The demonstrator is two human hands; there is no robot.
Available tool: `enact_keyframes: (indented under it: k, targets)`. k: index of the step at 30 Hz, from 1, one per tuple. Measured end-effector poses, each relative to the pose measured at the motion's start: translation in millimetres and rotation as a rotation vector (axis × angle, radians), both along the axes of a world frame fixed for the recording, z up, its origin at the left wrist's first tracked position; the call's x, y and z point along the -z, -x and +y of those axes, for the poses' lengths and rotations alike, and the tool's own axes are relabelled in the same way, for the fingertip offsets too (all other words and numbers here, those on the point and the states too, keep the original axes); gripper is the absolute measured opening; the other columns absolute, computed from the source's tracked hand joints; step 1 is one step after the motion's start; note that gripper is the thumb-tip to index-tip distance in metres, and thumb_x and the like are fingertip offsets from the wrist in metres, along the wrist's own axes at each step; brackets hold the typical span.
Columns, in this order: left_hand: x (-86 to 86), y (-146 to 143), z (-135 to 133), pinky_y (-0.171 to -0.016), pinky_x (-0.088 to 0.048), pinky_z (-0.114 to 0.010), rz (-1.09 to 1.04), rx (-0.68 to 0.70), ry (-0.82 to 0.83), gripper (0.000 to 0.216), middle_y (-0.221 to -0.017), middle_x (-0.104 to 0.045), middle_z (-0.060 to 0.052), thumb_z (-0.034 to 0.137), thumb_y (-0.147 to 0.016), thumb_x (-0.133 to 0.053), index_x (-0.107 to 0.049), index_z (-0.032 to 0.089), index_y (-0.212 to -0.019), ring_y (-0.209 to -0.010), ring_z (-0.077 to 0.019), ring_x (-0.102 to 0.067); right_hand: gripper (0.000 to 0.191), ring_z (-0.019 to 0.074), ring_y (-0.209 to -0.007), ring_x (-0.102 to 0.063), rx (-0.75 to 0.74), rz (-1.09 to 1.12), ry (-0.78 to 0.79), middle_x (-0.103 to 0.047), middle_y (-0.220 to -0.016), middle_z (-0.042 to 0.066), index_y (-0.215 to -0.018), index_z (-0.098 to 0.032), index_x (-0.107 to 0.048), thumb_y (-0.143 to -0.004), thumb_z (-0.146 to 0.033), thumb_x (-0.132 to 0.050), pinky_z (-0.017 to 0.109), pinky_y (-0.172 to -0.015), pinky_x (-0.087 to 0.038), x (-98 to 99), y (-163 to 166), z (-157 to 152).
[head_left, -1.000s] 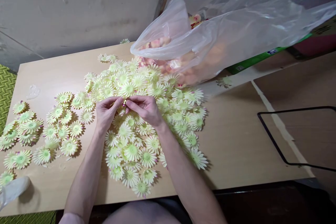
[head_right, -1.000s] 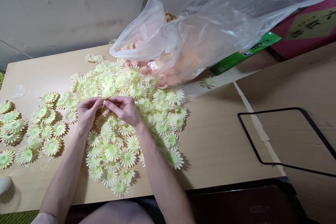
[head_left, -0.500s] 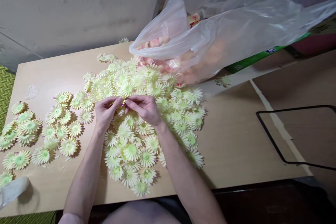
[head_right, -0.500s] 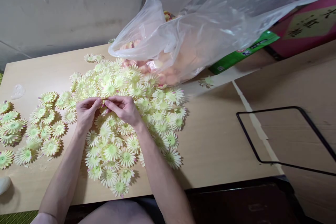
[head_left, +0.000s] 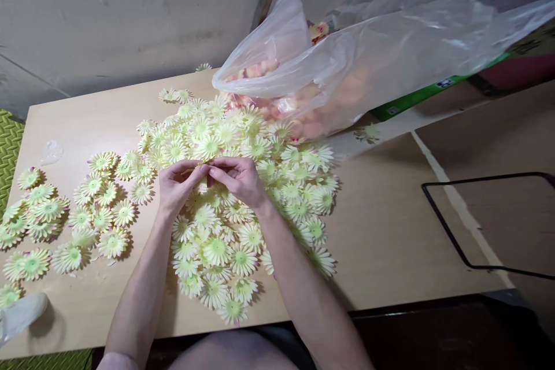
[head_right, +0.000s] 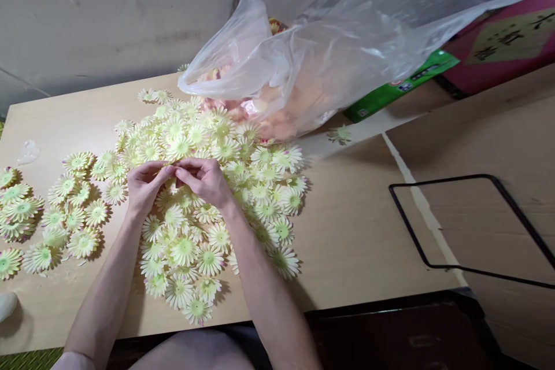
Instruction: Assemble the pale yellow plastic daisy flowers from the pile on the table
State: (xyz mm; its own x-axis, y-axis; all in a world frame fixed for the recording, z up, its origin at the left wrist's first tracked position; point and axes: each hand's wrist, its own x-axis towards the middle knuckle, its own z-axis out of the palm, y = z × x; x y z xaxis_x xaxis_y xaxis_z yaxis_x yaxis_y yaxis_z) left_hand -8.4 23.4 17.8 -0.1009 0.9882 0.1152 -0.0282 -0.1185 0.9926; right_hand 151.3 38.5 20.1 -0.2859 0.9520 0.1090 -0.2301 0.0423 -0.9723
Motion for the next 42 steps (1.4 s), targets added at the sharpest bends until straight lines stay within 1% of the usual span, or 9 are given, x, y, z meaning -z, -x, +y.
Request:
enact_keyframes:
  k: [3, 9, 15, 20, 26, 31, 38, 42]
  targets:
    - [-0.6, -0.1, 0.1, -0.058, -0.055, -0.021, 0.036, -0.036, -0.017, 0.019, -0.074, -0.075, -0.005, 0.036, -0.074, -0.078, -0.079, 0.018, -0.081, -0.065, -0.0139, -0.07, 0.019, 0.0141, -0.061, -0.069, -0.011, 0.016, 0.0, -0.073, -0.072, 0.002, -0.087, -0.017, -0.076, -0.075, -0.033, -0.077, 0.026, -0.058, -0.06, 0.7, 1.0, -0.2]
    - [-1.8, 0.2, 0.7, -0.057, -0.055, -0.021, 0.062, -0.06, -0.044, 0.018, -0.073, -0.076, -0.005, 0.035, -0.072, -0.079, -0.079, 0.019, -0.079, -0.064, -0.0141, -0.07, 0.019, 0.0147, -0.063, -0.07, -0.03, 0.029, -0.005, -0.075, -0.078, 0.003, -0.092, -0.018, -0.077, -0.076, -0.029, -0.076, 0.027, -0.06, -0.061, 1.7, 1.0, -0.8]
    - [-0.2, 0.1, 0.7, -0.056, -0.054, -0.02, 0.043, -0.063, -0.048, 0.016, -0.071, -0.075, -0.004, 0.034, -0.072, -0.08, -0.079, 0.019, -0.078, -0.063, -0.0134, -0.07, 0.023, 0.0147, -0.064, -0.071, -0.036, -0.007, -0.023, -0.076, -0.08, 0.004, -0.097, -0.019, -0.077, -0.078, -0.03, -0.075, 0.028, -0.063, -0.062, 3.1, 0.2, -1.2]
    - [-1.2, 0.3, 0.3, -0.056, -0.054, -0.02, 0.045, -0.056, -0.039, 0.017, -0.071, -0.075, -0.004, 0.034, -0.072, -0.079, -0.079, 0.019, -0.079, -0.062, -0.0132, -0.069, 0.025, 0.0143, -0.064, -0.07, -0.044, -0.033, -0.036, -0.076, -0.077, 0.004, -0.099, -0.018, -0.077, -0.08, -0.034, -0.073, 0.029, -0.064, -0.062, 3.4, -0.5, -0.5]
    - [-1.1, -0.2, 0.5, -0.055, -0.054, -0.021, 0.035, -0.066, -0.023, 0.019, -0.07, -0.074, -0.004, 0.036, -0.073, -0.079, -0.079, 0.018, -0.079, -0.061, -0.0133, -0.069, 0.023, 0.014, -0.065, -0.07, -0.06, -0.039, -0.059, -0.076, -0.082, 0.004, -0.099, -0.02, -0.077, -0.081, -0.034, -0.072, 0.029, -0.065, -0.061, 4.1, -0.8, 0.1]
    - [-1.1, -0.6, 0.6, -0.056, -0.054, -0.021, 0.039, -0.078, -0.017, 0.02, -0.07, -0.075, -0.004, 0.038, -0.072, -0.079, -0.079, 0.018, -0.076, -0.062, -0.0133, -0.068, 0.025, 0.0148, -0.065, -0.07, -0.043, -0.05, -0.033, -0.075, -0.076, 0.004, -0.099, -0.019, -0.077, -0.079, -0.035, -0.074, 0.029, -0.064, -0.061, 5.3, -0.1, -0.2]
    - [-1.8, -0.4, 0.4, -0.057, -0.054, -0.021, 0.054, -0.073, -0.011, 0.022, -0.072, -0.075, -0.005, 0.039, -0.072, -0.079, -0.078, 0.017, -0.077, -0.063, -0.0141, -0.069, 0.021, 0.0139, -0.064, -0.07, -0.046, -0.02, -0.057, -0.074, -0.075, 0.003, -0.098, -0.02, -0.077, -0.08, -0.029, -0.074, 0.028, -0.063, -0.06, 5.2, -0.3, 0.0]
    - [-1.3, -0.4, 0.7, -0.057, -0.053, -0.021, 0.045, -0.077, -0.015, 0.021, -0.071, -0.075, -0.005, 0.038, -0.071, -0.079, -0.078, 0.018, -0.076, -0.062, -0.0134, -0.069, 0.022, 0.014, -0.064, -0.069, -0.039, -0.035, -0.046, -0.074, -0.075, 0.003, -0.097, -0.02, -0.077, -0.079, -0.032, -0.074, 0.029, -0.064, -0.06, 4.6, 0.0, 0.0]
